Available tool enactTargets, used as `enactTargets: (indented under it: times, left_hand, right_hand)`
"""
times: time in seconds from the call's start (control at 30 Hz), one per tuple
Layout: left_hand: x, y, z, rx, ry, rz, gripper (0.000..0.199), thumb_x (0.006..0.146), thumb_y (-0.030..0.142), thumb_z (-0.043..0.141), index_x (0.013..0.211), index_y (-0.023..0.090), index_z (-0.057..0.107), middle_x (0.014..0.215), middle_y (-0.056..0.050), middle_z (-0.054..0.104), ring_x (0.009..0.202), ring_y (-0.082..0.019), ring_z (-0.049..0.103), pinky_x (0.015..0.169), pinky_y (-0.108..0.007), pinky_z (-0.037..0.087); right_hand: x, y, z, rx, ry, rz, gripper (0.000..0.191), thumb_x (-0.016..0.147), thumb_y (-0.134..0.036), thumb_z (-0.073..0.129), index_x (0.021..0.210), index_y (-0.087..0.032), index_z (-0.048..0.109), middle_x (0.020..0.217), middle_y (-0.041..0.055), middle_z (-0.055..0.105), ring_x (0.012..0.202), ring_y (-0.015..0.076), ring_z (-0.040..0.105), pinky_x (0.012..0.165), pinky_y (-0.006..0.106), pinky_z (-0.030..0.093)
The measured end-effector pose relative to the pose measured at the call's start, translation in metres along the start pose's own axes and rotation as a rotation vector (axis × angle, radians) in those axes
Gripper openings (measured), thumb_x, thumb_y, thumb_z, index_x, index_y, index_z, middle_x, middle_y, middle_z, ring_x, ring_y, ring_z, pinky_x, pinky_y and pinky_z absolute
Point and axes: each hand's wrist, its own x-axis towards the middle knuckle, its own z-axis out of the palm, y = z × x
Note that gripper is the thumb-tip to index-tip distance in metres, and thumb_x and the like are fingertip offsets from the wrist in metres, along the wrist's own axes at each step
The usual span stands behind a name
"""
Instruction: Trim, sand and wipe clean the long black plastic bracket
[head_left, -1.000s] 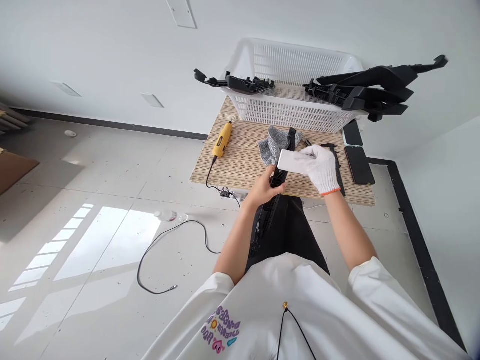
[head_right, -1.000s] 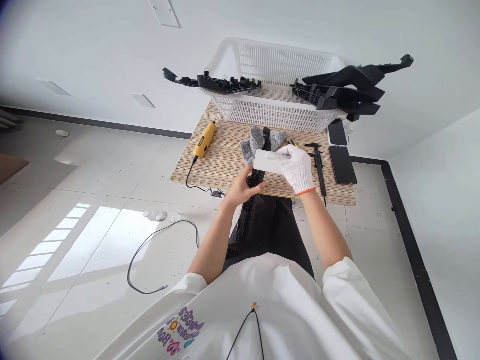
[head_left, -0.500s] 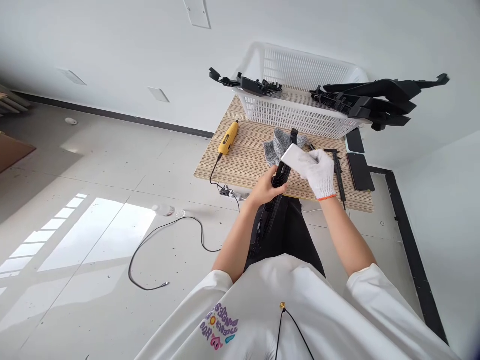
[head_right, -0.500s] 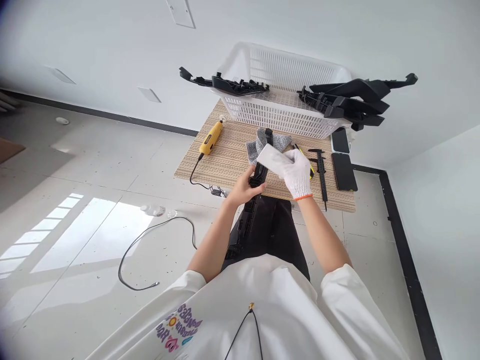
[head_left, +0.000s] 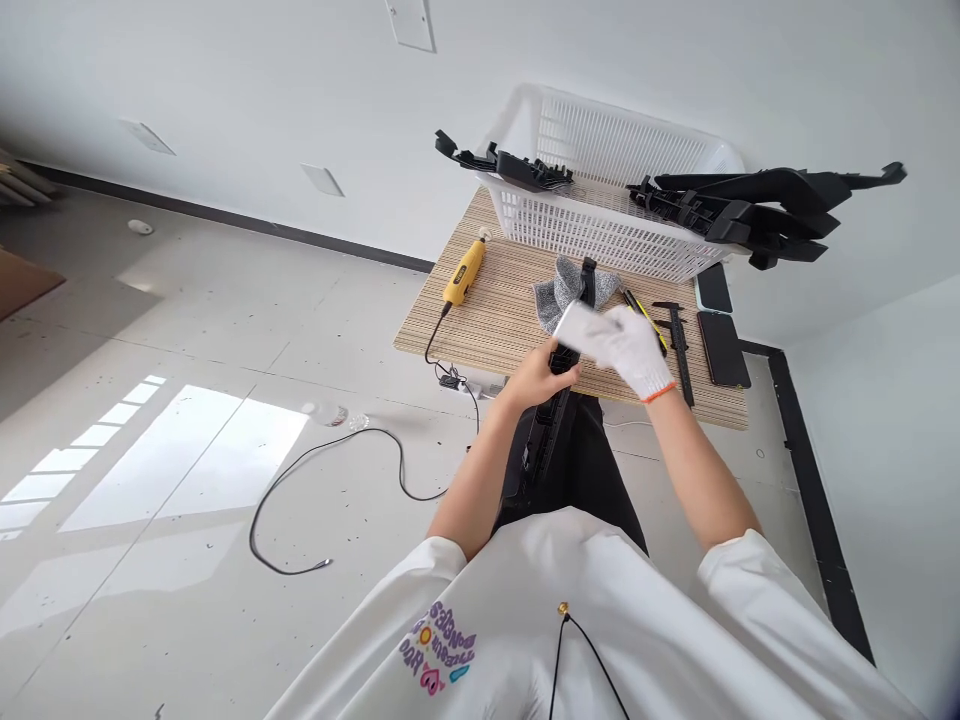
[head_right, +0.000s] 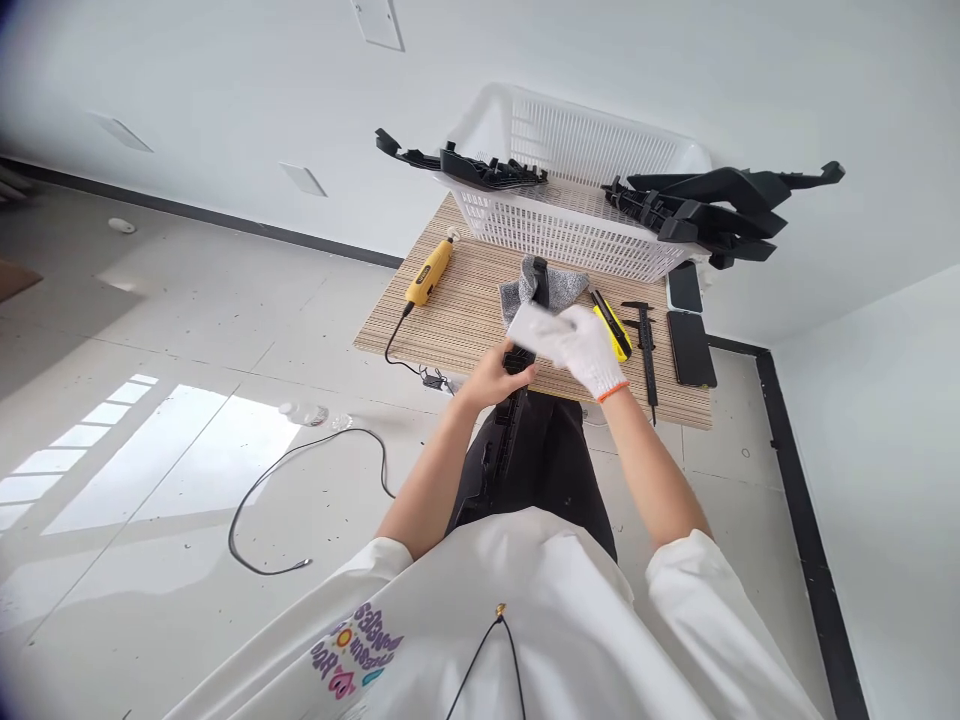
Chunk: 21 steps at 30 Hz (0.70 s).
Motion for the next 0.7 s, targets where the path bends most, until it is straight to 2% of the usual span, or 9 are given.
enactTargets:
  times: [0.07,0.17,0.27,0.4,0.47,0.53,0.6,0.63,0.7]
  left_hand:
    - [0.0,0.0,0.0,0.009,0.012,0.004,0.036,0.084,0.039,0.065,0.111,0.015,0.064,0.101,-0.005,0.073,0.095,-0.023,0.067,0.081,-0.032,0.052]
    - [-0.001,0.001,0.0,0.014,-0.014,0.0,0.035,0.084,0.039,0.064,0.11,0.016,0.064,0.097,-0.005,0.073,0.092,-0.023,0.067,0.079,-0.032,0.052]
    - [0.0,0.002,-0.001,0.046,-0.01,-0.017,0.034,0.084,0.04,0.065,0.108,0.016,0.064,0.094,-0.004,0.072,0.088,-0.022,0.066,0.076,-0.031,0.051]
    - [0.001,0.003,-0.001,0.069,-0.017,-0.02,0.033,0.084,0.041,0.064,0.107,0.017,0.063,0.086,-0.002,0.07,0.078,-0.019,0.064,0.069,-0.03,0.048]
    - [0.003,0.003,-0.001,0.091,-0.016,-0.037,0.034,0.083,0.043,0.064,0.105,0.017,0.063,0.082,-0.002,0.069,0.074,-0.019,0.062,0.066,-0.03,0.047]
    - [0.004,0.004,-0.001,0.094,-0.029,-0.042,0.034,0.083,0.043,0.064,0.105,0.017,0.063,0.083,-0.002,0.069,0.076,-0.019,0.063,0.067,-0.03,0.047]
    - [0.005,0.005,-0.002,0.083,-0.043,-0.031,0.034,0.083,0.043,0.064,0.106,0.017,0.063,0.087,-0.003,0.07,0.08,-0.021,0.065,0.07,-0.031,0.049]
    - [0.006,0.005,-0.002,0.079,-0.039,-0.024,0.035,0.082,0.042,0.064,0.107,0.017,0.063,0.091,-0.004,0.071,0.083,-0.021,0.065,0.072,-0.032,0.049]
    - [0.006,0.005,-0.002,0.08,-0.021,-0.016,0.036,0.081,0.04,0.065,0.108,0.017,0.063,0.094,-0.005,0.072,0.086,-0.023,0.066,0.075,-0.033,0.05]
  right_hand:
    - [-0.001,0.0,0.001,-0.021,-0.062,0.019,0.039,0.063,-0.044,0.083,0.071,-0.021,0.052,0.061,-0.003,0.053,0.049,0.0104,0.051,0.036,0.022,0.042]
    - [-0.002,0.002,0.001,0.013,0.062,-0.002,0.038,0.063,-0.042,0.083,0.07,-0.021,0.052,0.058,-0.0046,0.05,0.047,0.0099,0.049,0.035,0.022,0.042]
    - [-0.001,0.007,0.002,0.01,-0.063,0.031,0.039,0.062,-0.044,0.083,0.069,-0.021,0.052,0.054,-0.0055,0.047,0.046,0.0106,0.049,0.035,0.023,0.042]
    - [0.002,0.012,0.002,0.025,0.022,-0.019,0.037,0.065,-0.043,0.08,0.07,-0.021,0.05,0.057,-0.0053,0.05,0.047,0.0094,0.049,0.036,0.021,0.042]
    - [0.005,0.014,0.002,0.026,-0.071,0.039,0.039,0.066,-0.044,0.079,0.068,-0.022,0.046,0.054,-0.0057,0.048,0.045,0.0094,0.047,0.035,0.022,0.041]
    - [0.007,0.017,0.003,-0.001,-0.052,0.012,0.04,0.064,-0.044,0.08,0.069,-0.022,0.047,0.055,-0.0057,0.048,0.045,0.0096,0.048,0.035,0.022,0.041]
    - [0.008,0.018,0.005,-0.021,0.072,-0.046,0.039,0.069,-0.049,0.076,0.073,-0.022,0.047,0.058,-0.0052,0.049,0.046,0.0098,0.049,0.036,0.022,0.043]
    - [0.007,0.019,0.007,-0.025,0.091,-0.045,0.038,0.074,-0.052,0.071,0.074,-0.023,0.046,0.059,-0.005,0.05,0.046,0.0099,0.05,0.037,0.022,0.043]
    - [0.005,0.018,0.008,-0.066,0.012,-0.006,0.037,0.08,-0.054,0.064,0.073,-0.023,0.044,0.057,-0.0046,0.049,0.044,0.0105,0.049,0.037,0.024,0.044]
